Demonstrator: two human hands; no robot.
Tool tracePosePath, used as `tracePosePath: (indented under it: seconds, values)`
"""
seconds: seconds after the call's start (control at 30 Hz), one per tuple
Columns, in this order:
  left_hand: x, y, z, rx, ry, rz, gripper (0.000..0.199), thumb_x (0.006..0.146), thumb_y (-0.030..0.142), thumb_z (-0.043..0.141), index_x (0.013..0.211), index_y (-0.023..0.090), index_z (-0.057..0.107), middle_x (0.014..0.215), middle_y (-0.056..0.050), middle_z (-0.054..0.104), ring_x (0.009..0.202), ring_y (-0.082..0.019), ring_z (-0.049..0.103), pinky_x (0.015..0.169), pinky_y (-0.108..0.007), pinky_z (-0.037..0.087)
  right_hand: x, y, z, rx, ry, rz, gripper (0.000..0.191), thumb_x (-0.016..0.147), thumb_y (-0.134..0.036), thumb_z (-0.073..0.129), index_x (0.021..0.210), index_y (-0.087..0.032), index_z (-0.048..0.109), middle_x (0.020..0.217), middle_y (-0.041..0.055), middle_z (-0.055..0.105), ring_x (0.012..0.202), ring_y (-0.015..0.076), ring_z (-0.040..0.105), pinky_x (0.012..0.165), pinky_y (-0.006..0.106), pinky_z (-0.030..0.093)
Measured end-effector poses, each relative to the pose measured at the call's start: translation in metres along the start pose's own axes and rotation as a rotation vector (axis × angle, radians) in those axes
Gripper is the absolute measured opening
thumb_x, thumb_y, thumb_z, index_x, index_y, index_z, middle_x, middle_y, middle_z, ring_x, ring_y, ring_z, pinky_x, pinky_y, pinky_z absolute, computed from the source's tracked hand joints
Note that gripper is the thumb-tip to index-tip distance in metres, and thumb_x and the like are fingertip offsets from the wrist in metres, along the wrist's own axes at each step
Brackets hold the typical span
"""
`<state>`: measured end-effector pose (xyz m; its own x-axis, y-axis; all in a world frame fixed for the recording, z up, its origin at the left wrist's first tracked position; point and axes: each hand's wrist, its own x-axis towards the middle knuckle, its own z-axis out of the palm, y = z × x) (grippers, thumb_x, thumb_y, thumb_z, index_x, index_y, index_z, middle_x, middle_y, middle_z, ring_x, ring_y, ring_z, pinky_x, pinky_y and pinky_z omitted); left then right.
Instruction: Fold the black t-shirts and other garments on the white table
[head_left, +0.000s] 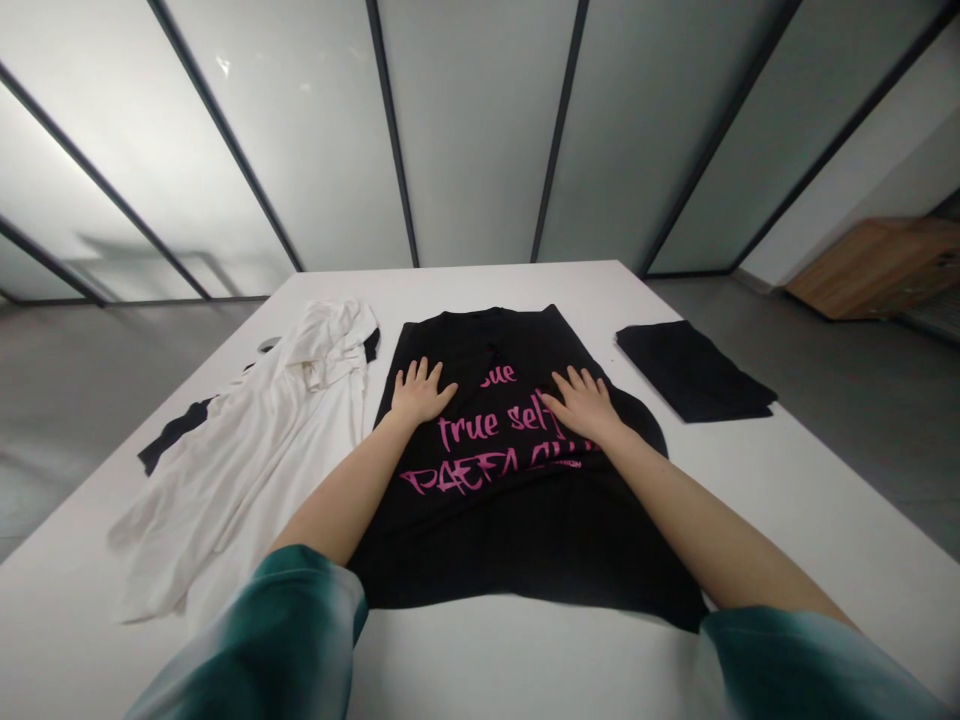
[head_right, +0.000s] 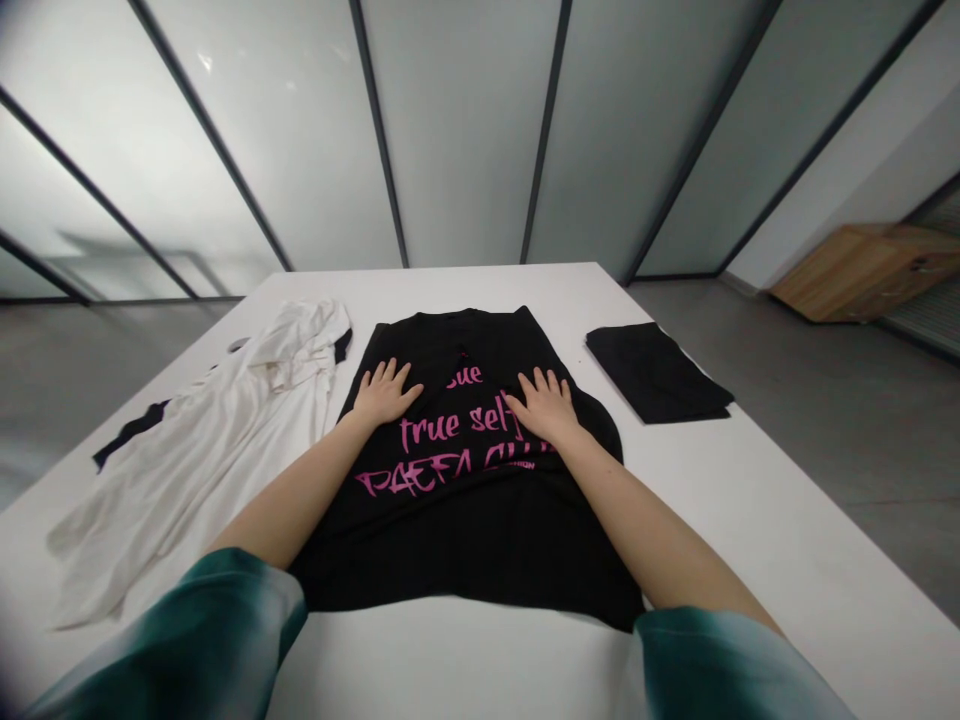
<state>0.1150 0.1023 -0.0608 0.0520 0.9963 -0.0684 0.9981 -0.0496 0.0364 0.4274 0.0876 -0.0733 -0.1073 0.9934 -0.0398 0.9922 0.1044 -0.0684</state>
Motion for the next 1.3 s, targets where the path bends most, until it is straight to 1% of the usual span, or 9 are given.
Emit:
tracePosePath:
  seconds: [0.3,0.43,0.57,0.7,0.8,0.9,1.0,1.1,1.3]
  values:
    - [0.009,-0.016,-0.001,-0.043,-0.018,-0.058,0.078,0.096,0.067,0.023,0.16,0.022,0.03,0.168,-0.011,0.021,0.154,-0.034,0.017,0.123,-0.055,0.019,0.004,0.008,0.007,0.031,0.044,-0.037,0.076,0.098,-0.066,0.027,0.156,-0.019,0.04,0.163,0.0165,0.032,0.151,0.0383,0.025,0.119,0.061,0.021]
    - [0.005,-0.017,-0.002,-0.038,-0.013,-0.005,0.076,0.097,0.065,0.026,0.159,0.022,0.033,0.167,-0.011,0.022,0.154,-0.034,0.018,0.122,-0.054,0.021,0.005,0.008,0.008,0.037,0.056,-0.038,0.075,0.097,-0.066,0.029,0.155,-0.019,0.041,0.163,0.0159,0.033,0.15,0.0377,0.026,0.119,0.06,0.021]
    - [0.009,-0.021,-0.022,-0.074,-0.046,0.07,0.065,0.099,0.057,0.029,0.148,0.02,0.049,0.158,-0.011,0.044,0.146,-0.031,0.039,0.117,-0.047,0.034,0.003,0.004,0.005,0.021,0.055,-0.033,0.074,0.098,-0.064,0.03,0.155,-0.018,0.042,0.163,0.0173,0.032,0.15,0.0382,0.027,0.119,0.059,0.021]
    - [0.036,-0.033,-0.055,-0.074,0.05,0.061,0.05,0.098,0.04,0.033,0.131,0.018,0.064,0.13,-0.012,0.069,0.122,-0.028,0.063,0.103,-0.038,0.048,0.001,0.0,0.002,0.022,0.026,-0.019,0.074,0.099,-0.063,0.031,0.156,-0.017,0.04,0.164,0.0179,0.03,0.151,0.0378,0.025,0.12,0.058,0.02]
    - [0.066,-0.043,-0.069,-0.042,0.182,0.056,0.048,0.095,0.027,0.035,0.134,0.016,0.062,0.135,-0.013,0.065,0.125,-0.027,0.061,0.105,-0.038,0.047,0.0,-0.001,0.001,0.03,0.033,-0.023,0.074,0.099,-0.064,0.03,0.155,-0.017,0.04,0.163,0.0176,0.031,0.151,0.0376,0.025,0.12,0.058,0.02]
    - [0.094,-0.048,-0.069,-0.047,0.172,0.132,0.058,0.089,0.018,0.037,0.145,0.014,0.052,0.147,-0.011,0.057,0.133,-0.022,0.055,0.112,-0.032,0.04,0.0,-0.001,0.003,0.031,0.052,-0.032,0.075,0.098,-0.065,0.029,0.155,-0.018,0.041,0.163,0.0166,0.033,0.15,0.0372,0.026,0.12,0.058,0.021]
    - [0.116,-0.052,-0.063,-0.014,0.07,0.153,0.063,0.084,0.021,0.044,0.147,0.016,0.051,0.144,-0.008,0.06,0.131,-0.022,0.056,0.111,-0.03,0.041,0.0,0.0,0.004,0.04,0.054,-0.029,0.075,0.098,-0.064,0.029,0.155,-0.017,0.042,0.163,0.0169,0.033,0.15,0.0377,0.026,0.12,0.058,0.02]
    - [0.131,-0.058,-0.06,0.049,0.015,0.12,0.054,0.081,0.03,0.049,0.132,0.021,0.065,0.13,-0.007,0.07,0.121,-0.026,0.063,0.102,-0.032,0.047,0.0,0.001,0.005,0.058,0.057,-0.038,0.076,0.098,-0.065,0.028,0.155,-0.017,0.041,0.163,0.0168,0.032,0.15,0.0388,0.025,0.12,0.059,0.02]
    - [0.146,-0.081,-0.066,0.099,0.067,-0.035,0.042,0.084,0.04,0.05,0.111,0.017,0.073,0.12,-0.016,0.072,0.116,-0.033,0.064,0.093,-0.038,0.051,-0.001,0.001,0.004,0.055,0.059,-0.034,0.076,0.097,-0.066,0.029,0.155,-0.019,0.042,0.163,0.0149,0.033,0.15,0.0375,0.025,0.12,0.057,0.021]
